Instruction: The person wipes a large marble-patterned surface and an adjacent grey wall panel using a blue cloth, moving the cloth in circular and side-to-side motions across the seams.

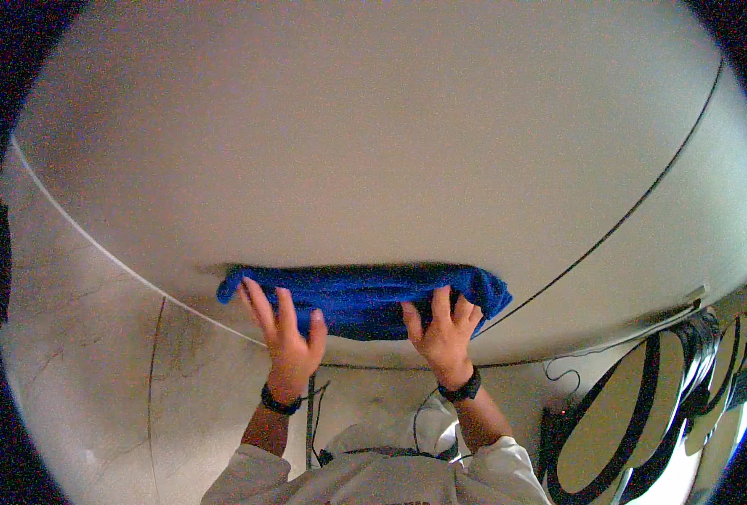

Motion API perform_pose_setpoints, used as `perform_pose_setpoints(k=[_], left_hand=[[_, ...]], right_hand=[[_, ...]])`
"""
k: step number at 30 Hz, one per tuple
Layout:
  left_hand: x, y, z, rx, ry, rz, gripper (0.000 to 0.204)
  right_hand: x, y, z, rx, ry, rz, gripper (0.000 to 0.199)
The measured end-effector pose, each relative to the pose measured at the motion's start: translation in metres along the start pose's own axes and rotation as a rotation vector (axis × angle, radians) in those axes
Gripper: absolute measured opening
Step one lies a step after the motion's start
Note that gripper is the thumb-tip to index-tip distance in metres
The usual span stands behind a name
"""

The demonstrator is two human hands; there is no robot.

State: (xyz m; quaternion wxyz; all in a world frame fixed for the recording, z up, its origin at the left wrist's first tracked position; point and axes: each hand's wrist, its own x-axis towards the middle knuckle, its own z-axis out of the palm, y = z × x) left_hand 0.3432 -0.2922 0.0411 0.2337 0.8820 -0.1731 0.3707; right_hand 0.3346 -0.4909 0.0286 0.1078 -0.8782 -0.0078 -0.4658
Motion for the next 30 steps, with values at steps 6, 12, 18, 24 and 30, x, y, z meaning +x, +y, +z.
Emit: perform_pose_setpoints(k=[6,12,18,24,30], left_hand=[[-0.018,0.015,0.034,-0.031,-0.105,0.226,0.023],[0.033,0.032,0.019,-0.066,-0.053,0.381,0.035],[-0.008,0.026,0.047,0.011,0.018,0.108,0.025],[-0.007,0.066,0.069,-0.016,-0.151,0.343,0.028],[0.05,0.134,0.054,-0.04,0.144,0.258,0.028]], right_hand=[[-0.07,0.006,0.033,0.138,-0.25,-0.001,0.045],[-0.011,0.01,0.007,0.052,-0.224,-0.109,0.054],[-0.027,0.041,-0.001,0.013,0.049,0.121,0.046],[-0.043,0.067,0.003,0.208,-0.229,-0.124,0.043],[0.011,0.122,-0.045,0.009,0.109,0.017,0.051]])
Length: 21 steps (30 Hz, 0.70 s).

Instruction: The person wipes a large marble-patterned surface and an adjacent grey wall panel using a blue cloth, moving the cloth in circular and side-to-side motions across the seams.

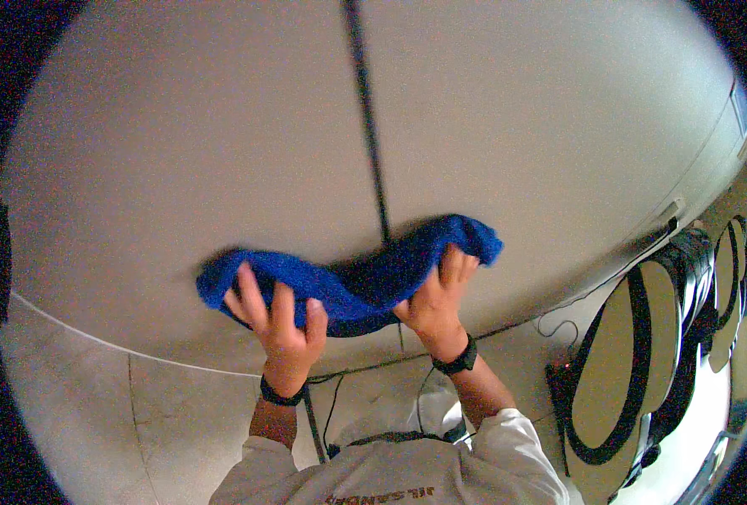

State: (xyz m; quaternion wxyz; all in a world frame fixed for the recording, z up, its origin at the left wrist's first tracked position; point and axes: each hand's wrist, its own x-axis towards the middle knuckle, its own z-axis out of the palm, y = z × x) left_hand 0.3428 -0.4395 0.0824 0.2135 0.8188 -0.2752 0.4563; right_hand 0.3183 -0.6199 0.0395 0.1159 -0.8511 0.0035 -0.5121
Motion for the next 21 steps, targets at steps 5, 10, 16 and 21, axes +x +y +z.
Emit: perform_pose_setpoints(k=[5,10,16,21], left_hand=[[-0.067,0.037,0.052,0.085,-0.2,-0.021,0.022],[-0.034,0.076,0.07,0.036,-0.245,0.12,0.027],[0.002,0.102,0.072,0.16,0.002,-0.019,0.02],[-0.081,0.109,0.102,0.275,-0.223,-0.039,0.019]], right_hand=[[-0.085,0.057,0.012,0.103,-0.106,0.014,0.04],[-0.048,0.072,-0.008,0.298,-0.358,-0.114,0.038],[-0.018,0.118,-0.038,0.004,-0.141,-0.076,0.044],[-0.105,0.15,-0.015,0.294,-0.553,0.22,0.04]])
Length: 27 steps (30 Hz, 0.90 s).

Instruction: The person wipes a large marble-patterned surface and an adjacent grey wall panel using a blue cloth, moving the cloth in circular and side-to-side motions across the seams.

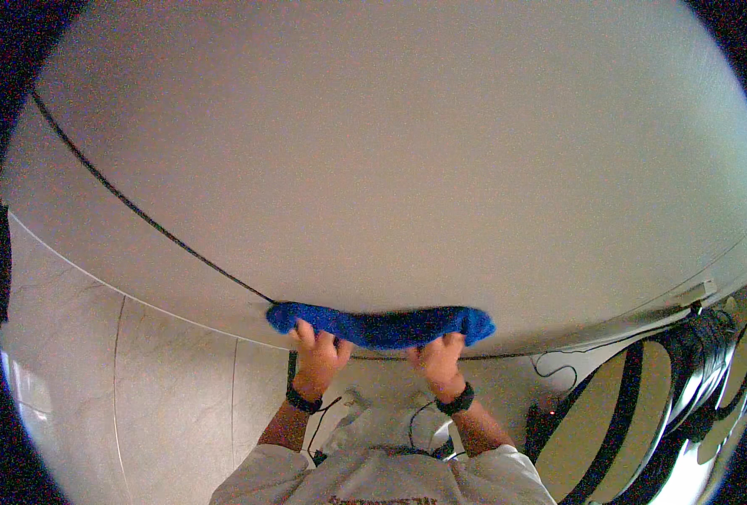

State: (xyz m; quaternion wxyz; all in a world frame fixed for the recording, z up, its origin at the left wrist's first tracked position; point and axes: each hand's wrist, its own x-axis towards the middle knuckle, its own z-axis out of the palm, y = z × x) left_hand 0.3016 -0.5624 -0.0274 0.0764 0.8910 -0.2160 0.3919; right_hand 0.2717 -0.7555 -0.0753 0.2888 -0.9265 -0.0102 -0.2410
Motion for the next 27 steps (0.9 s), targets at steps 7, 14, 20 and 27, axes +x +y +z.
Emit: perform_pose_setpoints(k=[7,14,20,27], left_hand=[[0.054,-0.006,-0.031,-0.052,-0.036,0.174,0.03],[0.009,-0.036,-0.011,0.046,0.144,-0.124,0.014],[-0.052,-0.063,0.017,-0.07,-0.104,0.038,0.017],[0.019,-0.129,-0.042,-0.003,0.038,0.061,0.027]], right_hand=[[0.038,-0.052,-0.018,-0.159,0.053,-0.409,0.049],[0.039,-0.059,-0.03,-0.109,0.354,-0.202,0.029],[-0.002,-0.061,0.052,-0.192,-0.038,-0.365,0.039],[0.075,-0.164,0.023,-0.09,0.249,-0.536,0.037]])
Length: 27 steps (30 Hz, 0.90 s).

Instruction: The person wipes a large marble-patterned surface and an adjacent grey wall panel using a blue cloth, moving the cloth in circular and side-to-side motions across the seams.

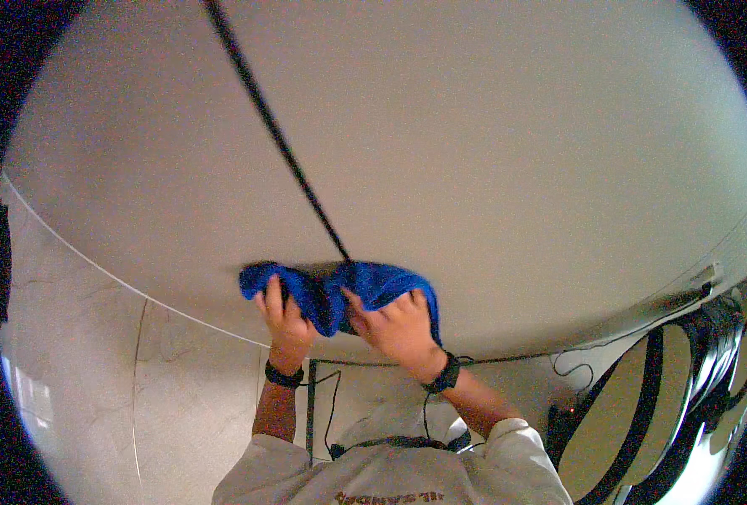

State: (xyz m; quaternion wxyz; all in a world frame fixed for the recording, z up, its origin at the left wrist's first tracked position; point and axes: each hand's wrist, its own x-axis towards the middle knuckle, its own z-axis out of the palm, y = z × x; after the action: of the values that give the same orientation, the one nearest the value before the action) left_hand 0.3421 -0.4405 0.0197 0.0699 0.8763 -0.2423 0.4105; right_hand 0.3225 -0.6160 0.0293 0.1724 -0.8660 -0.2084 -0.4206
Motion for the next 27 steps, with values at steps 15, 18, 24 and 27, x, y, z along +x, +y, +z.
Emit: perform_pose_setpoints(k=[15,18,24,27], left_hand=[[-0.058,-0.091,-0.013,-0.162,-0.026,-0.056,0.03],[-0.027,-0.108,-0.037,-0.125,0.218,-0.193,0.024],[-0.073,-0.1,-0.01,-0.1,0.064,-0.189,0.015],[-0.047,-0.089,-0.019,-0.209,0.067,-0.095,0.018]], right_hand=[[0.017,-0.087,0.059,-0.085,-0.197,0.007,0.036],[0.013,-0.083,0.055,-0.161,-0.049,0.212,0.037],[-0.038,-0.083,0.086,-0.1,-0.079,0.345,0.041],[-0.01,-0.092,0.083,-0.12,-0.058,0.169,0.043]])
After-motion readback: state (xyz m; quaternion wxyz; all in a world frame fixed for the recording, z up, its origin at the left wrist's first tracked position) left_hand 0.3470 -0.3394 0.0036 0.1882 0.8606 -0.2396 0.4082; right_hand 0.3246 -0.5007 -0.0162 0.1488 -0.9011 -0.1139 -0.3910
